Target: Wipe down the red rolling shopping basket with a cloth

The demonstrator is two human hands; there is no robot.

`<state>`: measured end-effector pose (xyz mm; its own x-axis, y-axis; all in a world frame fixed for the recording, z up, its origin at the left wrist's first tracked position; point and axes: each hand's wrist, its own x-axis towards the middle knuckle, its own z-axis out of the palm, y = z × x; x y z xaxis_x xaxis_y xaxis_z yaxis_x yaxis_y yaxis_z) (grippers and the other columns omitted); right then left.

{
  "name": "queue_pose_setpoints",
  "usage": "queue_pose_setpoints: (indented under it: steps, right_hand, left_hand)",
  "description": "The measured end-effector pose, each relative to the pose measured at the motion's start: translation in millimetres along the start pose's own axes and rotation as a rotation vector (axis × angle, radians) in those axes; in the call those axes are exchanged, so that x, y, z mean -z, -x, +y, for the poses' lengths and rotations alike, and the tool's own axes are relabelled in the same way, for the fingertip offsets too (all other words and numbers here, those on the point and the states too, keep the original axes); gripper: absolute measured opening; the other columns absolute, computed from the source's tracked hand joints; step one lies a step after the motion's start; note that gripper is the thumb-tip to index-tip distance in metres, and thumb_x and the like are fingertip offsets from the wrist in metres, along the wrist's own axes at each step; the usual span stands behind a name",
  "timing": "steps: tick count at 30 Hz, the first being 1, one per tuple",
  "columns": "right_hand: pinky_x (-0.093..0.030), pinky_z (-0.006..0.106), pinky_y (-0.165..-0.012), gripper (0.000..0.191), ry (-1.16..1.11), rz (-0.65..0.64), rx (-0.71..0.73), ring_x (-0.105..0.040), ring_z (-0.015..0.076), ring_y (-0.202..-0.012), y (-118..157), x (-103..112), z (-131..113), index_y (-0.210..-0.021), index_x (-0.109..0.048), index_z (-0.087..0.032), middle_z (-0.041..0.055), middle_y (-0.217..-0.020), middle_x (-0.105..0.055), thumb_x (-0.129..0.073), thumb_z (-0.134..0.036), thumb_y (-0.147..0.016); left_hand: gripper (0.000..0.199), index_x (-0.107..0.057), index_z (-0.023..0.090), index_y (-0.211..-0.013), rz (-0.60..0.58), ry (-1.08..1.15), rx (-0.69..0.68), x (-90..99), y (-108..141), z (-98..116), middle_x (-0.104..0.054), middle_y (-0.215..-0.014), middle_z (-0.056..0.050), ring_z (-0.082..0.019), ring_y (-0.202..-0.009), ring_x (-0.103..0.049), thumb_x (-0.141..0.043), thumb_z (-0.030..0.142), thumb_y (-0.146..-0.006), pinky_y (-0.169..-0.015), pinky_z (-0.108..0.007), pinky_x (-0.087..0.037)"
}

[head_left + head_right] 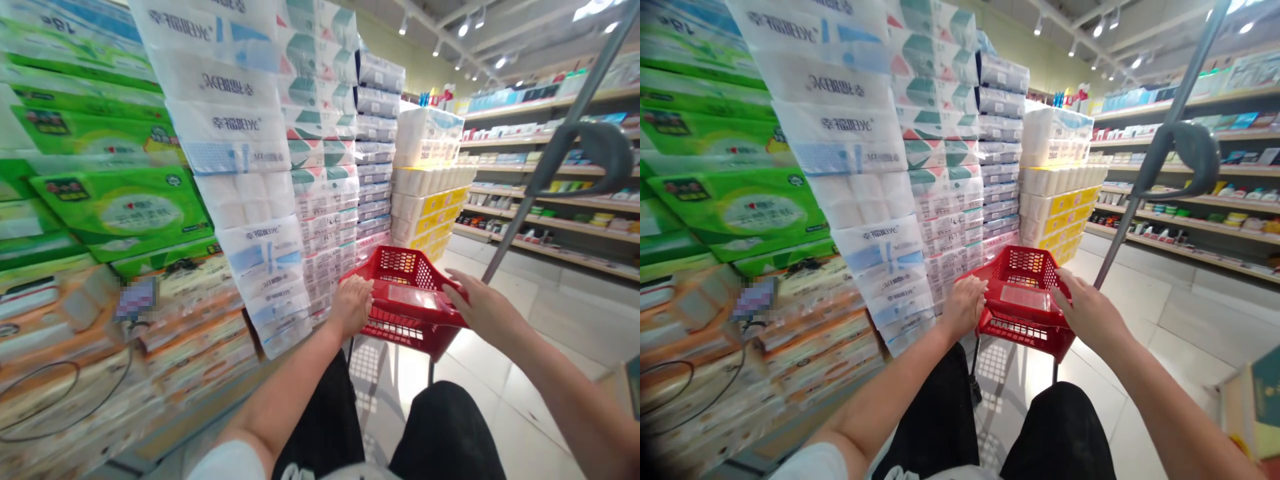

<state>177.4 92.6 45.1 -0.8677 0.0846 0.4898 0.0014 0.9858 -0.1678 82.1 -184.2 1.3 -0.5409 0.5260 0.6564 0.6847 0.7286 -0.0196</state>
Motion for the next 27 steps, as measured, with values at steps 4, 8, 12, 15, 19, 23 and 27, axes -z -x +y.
queue_pose_setpoints:
  steps: [4, 8, 12, 15, 19, 23, 27]
  right_hand:
    - [-0.049, 0.029, -0.072, 0.038, 0.097, -0.363, 0.069, -0.067, 0.0216, -0.085, -30, -36, 14, -0.126, -0.059, -0.021, 0.0112, -0.099, -0.07, -0.037, -0.029, -0.095]
    - [-0.048, 0.032, -0.074, 0.047, 0.191, -0.417, 0.137, -0.067, 0.0235, -0.086, -37, -55, 23, -0.138, -0.047, -0.02, 0.0131, -0.095, -0.07, -0.04, -0.021, -0.091]
    - [-0.047, 0.033, -0.073, 0.049, 0.167, -0.375, 0.049, -0.067, 0.0247, -0.084, -29, -53, 27, -0.137, -0.048, -0.024, 0.0142, -0.096, -0.069, -0.046, -0.024, -0.089]
    - [-0.045, 0.034, -0.069, 0.049, 0.186, -0.388, 0.038, -0.067, 0.025, -0.08, -25, -47, 27, -0.137, -0.048, -0.024, 0.0145, -0.094, -0.069, -0.047, -0.023, -0.088]
    - [-0.042, 0.033, -0.067, 0.039, 0.228, -0.374, 0.032, -0.066, 0.0252, -0.08, -19, -40, 20, -0.126, -0.057, -0.024, 0.0122, -0.091, -0.069, -0.038, -0.022, -0.092]
    - [-0.04, 0.033, -0.065, 0.05, 0.223, -0.175, -0.131, -0.064, 0.0245, -0.073, 1, -44, 9, -0.09, -0.068, -0.02, 0.0112, -0.08, -0.068, -0.023, -0.039, -0.098]
    - [-0.038, 0.035, -0.076, 0.043, 0.303, 0.223, -0.086, -0.06, 0.0216, -0.072, 27, -61, 6, -0.078, -0.065, -0.015, 0.0104, -0.072, -0.066, -0.028, -0.03, -0.096]
  left_hand:
    - [0.037, -0.07, 0.022, -0.087, -0.399, -0.005, 0.019, 1.6, -41, -11, -0.071, -0.088, -0.008, -0.022, -0.085, -0.064, -0.037, 0.037, -0.094, -0.08, -0.035, -0.047]
    - [0.035, -0.07, 0.02, -0.076, -0.651, -0.038, 0.007, 0.5, -74, -17, -0.071, -0.082, -0.009, -0.023, -0.076, -0.065, -0.045, 0.04, -0.09, -0.068, -0.032, -0.046]
    - [0.037, -0.066, 0.02, -0.102, -0.382, -0.02, -0.03, -8.7, -37, -3, -0.069, -0.101, -0.01, -0.024, -0.096, -0.062, -0.032, 0.033, -0.094, -0.087, -0.04, -0.044]
    - [0.036, -0.062, 0.019, -0.112, -0.129, 0.003, -0.064, -9.0, -14, 8, -0.066, -0.11, -0.011, -0.025, -0.107, -0.057, -0.034, 0.031, -0.093, -0.096, -0.044, -0.039]
    - [0.038, -0.068, 0.02, -0.093, -0.431, -0.041, 0.02, 1.2, -38, 10, -0.07, -0.089, -0.01, -0.025, -0.084, -0.064, -0.033, 0.036, -0.095, -0.075, -0.038, -0.045]
    - [0.04, -0.069, 0.018, -0.094, -0.456, -0.067, 0.048, 3.0, -45, 15, -0.07, -0.089, -0.012, -0.027, -0.084, -0.065, -0.033, 0.036, -0.096, -0.073, -0.038, -0.044]
    - [0.042, -0.067, 0.018, -0.098, -0.154, -0.043, 0.015, -4.6, -23, 23, -0.069, -0.098, -0.011, -0.025, -0.095, -0.062, -0.027, 0.032, -0.097, -0.088, -0.042, -0.041]
